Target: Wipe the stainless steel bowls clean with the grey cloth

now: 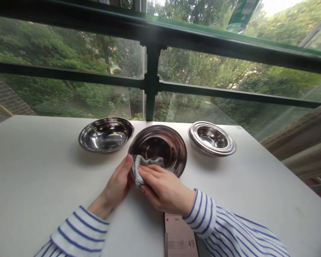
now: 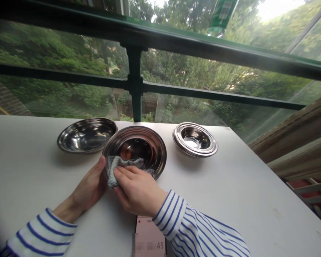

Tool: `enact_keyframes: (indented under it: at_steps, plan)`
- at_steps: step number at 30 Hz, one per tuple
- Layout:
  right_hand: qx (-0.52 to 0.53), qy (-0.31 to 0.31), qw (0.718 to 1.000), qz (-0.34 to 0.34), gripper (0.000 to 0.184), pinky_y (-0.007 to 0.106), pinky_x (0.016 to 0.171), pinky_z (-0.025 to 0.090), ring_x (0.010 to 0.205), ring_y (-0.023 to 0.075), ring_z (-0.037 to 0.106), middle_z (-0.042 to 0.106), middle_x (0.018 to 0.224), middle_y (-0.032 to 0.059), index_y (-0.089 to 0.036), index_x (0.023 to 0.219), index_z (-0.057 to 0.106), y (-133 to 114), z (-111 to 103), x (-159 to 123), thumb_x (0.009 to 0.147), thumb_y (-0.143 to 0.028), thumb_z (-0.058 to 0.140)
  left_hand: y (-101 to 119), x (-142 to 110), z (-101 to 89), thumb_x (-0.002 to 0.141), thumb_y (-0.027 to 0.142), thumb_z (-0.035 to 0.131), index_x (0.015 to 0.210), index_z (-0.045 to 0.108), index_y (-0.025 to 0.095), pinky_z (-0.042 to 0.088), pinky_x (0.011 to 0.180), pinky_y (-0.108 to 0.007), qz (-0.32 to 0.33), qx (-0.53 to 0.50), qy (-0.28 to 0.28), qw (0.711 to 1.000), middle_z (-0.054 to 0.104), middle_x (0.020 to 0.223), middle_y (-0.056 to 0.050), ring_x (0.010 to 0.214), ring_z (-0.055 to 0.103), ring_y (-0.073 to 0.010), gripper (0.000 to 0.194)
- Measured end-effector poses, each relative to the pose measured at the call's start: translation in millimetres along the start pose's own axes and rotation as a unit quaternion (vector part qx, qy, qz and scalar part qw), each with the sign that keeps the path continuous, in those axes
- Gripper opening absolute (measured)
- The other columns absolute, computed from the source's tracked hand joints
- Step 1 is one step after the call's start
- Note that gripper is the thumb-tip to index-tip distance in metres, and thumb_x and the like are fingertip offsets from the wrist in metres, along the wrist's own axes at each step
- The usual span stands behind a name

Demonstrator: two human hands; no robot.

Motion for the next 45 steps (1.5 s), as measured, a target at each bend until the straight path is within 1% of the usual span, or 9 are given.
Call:
enact_keyframes:
  at_steps: [7,9,13,16,19,23,30,38,45]
  plan:
    - [-0.080,-0.145,0.986,0.035,0.016,0.033,0.079,0.046,0.084,0.0199,0.059,0.067,0.089,0.0067,-0.016,0.091,0.060,12.3,-18.2,-17.5,0.084,-0.024,0.048,-1.6,0.8,-2.5,0.081,0.048,0.051,0.120,0.057,0.019,0.043,0.094,-0.036,-0.003,-0.005,0.027,1.000,0.067,0.112,-0.007,0.111,0.056,-0.0256,0.049]
    - [-0.079,-0.160,0.983,0.032,0.015,0.032,0.079,0.046,0.084,0.0196,0.059,0.067,0.087,0.0060,-0.017,0.089,0.060,13.5,-18.2,-18.3,0.083,-0.023,0.048,-2.9,0.8,-1.8,0.082,0.049,0.051,0.119,0.058,0.019,0.043,0.095,-0.036,-0.003,-0.004,0.031,0.999,0.067,0.112,-0.007,0.112,0.055,-0.0254,0.048]
    - [-0.047,-0.111,0.993,-0.009,0.040,0.035,0.094,0.042,0.111,0.0225,0.049,0.057,0.121,0.0125,-0.009,0.124,0.046,3.7,-4.8,-7.2,0.088,-0.026,0.043,-6.2,1.4,-3.9,0.080,0.051,0.051,0.112,0.062,0.016,0.041,0.097,-0.037,-0.008,-0.001,0.043,0.999,0.068,0.108,-0.009,0.112,0.055,-0.0262,0.049]
    - [-0.043,-0.072,0.996,-0.015,0.049,0.037,0.102,0.035,0.124,0.0232,0.037,0.045,0.134,0.0171,-0.005,0.134,0.033,-1.1,0.5,-2.1,0.091,-0.029,0.039,-6.7,1.9,-4.1,0.079,0.054,0.051,0.109,0.064,0.015,0.040,0.098,-0.037,-0.004,0.004,0.035,0.999,0.069,0.106,-0.010,0.112,0.055,-0.0262,0.050]
    - [-0.046,-0.097,0.994,-0.004,0.040,0.034,0.095,0.041,0.112,0.0216,0.049,0.057,0.121,0.0144,-0.008,0.124,0.044,-0.7,-5.3,-7.0,0.091,-0.030,0.040,-7.2,2.0,-4.6,0.079,0.053,0.051,0.109,0.063,0.016,0.039,0.098,-0.038,-0.008,0.007,0.045,0.999,0.069,0.106,-0.009,0.112,0.055,-0.0264,0.049]
    - [-0.080,-0.146,0.986,0.031,0.025,0.033,0.081,0.046,0.086,0.0196,0.060,0.067,0.090,0.0092,-0.013,0.096,0.058,6.0,-12.9,-14.6,0.091,-0.029,0.039,-7.0,2.4,-6.1,0.079,0.053,0.052,0.109,0.063,0.017,0.041,0.097,-0.038,-0.006,0.004,0.068,0.998,0.070,0.105,-0.008,0.113,0.054,-0.0267,0.048]
    - [-0.077,-0.052,0.996,-0.005,0.042,0.037,0.097,0.040,0.116,0.0232,0.045,0.052,0.127,0.0150,-0.007,0.129,0.039,-0.8,0.0,2.3,0.093,-0.026,0.035,-7.2,3.9,-6.6,0.080,0.053,0.050,0.106,0.065,0.015,0.041,0.097,-0.038,-0.007,-0.002,0.055,0.998,0.071,0.102,-0.009,0.110,0.056,-0.0256,0.049]
    - [-0.120,-0.180,0.976,0.033,0.017,0.034,0.076,0.046,0.083,0.0197,0.061,0.067,0.089,0.0083,-0.014,0.090,0.059,10.3,-15.4,-17.7,0.086,-0.021,0.044,-6.4,4.8,-5.9,0.079,0.052,0.052,0.116,0.060,0.017,0.043,0.096,-0.039,-0.007,-0.006,0.066,0.998,0.070,0.106,-0.008,0.111,0.056,-0.0276,0.051]
    - [-0.083,-0.082,0.993,-0.013,0.038,0.035,0.093,0.041,0.114,0.0219,0.047,0.054,0.124,0.0143,-0.008,0.126,0.042,1.7,3.6,1.3,0.092,-0.025,0.036,-5.8,7.7,-5.8,0.085,0.050,0.044,0.111,0.062,0.015,0.042,0.096,-0.035,-0.013,-0.015,0.045,0.999,0.070,0.106,-0.009,0.109,0.058,-0.0235,0.047]
Point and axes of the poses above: each hand's wrist, its own x-axis towards the middle knuckle, its own z-axis out of the palm, y = z × x, the point moved 8 cm from there along x, towards the middle knuckle
